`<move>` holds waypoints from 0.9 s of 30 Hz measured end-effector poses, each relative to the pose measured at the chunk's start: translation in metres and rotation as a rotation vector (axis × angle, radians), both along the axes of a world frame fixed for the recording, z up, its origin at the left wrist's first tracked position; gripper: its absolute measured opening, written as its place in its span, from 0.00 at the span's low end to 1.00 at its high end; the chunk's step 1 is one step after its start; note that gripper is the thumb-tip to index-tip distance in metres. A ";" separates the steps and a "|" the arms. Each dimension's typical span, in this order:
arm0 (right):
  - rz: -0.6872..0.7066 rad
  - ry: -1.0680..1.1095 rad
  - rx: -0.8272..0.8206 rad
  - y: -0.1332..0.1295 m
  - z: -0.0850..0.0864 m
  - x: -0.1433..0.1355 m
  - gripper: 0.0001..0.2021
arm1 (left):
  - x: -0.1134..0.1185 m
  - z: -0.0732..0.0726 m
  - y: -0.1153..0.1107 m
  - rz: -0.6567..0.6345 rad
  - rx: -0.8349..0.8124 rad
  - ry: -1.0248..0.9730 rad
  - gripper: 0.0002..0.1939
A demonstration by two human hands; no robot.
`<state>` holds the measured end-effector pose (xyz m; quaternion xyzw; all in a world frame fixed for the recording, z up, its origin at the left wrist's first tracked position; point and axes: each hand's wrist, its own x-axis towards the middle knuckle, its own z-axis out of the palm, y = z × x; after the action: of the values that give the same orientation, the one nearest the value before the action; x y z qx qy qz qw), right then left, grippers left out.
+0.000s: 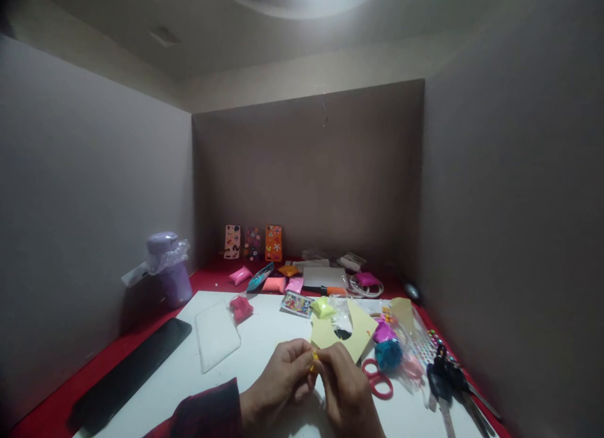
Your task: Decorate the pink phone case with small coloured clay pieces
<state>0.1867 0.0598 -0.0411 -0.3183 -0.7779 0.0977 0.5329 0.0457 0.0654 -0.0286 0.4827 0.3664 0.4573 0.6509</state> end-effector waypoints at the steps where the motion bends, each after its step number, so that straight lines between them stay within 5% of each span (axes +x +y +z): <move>1: -0.025 0.017 0.009 0.000 0.000 0.000 0.06 | 0.000 0.001 0.000 0.000 0.003 -0.007 0.24; 8: -0.074 0.038 -0.026 0.001 -0.001 0.004 0.04 | -0.006 0.009 0.003 -0.019 0.004 -0.012 0.24; 13: -0.052 0.017 -0.029 0.001 -0.006 0.006 0.15 | -0.007 0.008 0.005 0.024 -0.003 -0.017 0.23; 27: 0.002 -0.020 0.022 0.005 -0.005 0.008 0.09 | -0.008 0.009 0.000 -0.058 -0.025 -0.001 0.25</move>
<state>0.1944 0.0649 -0.0461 -0.3123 -0.7847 0.0863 0.5285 0.0376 0.0652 -0.0194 0.4848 0.3577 0.4338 0.6700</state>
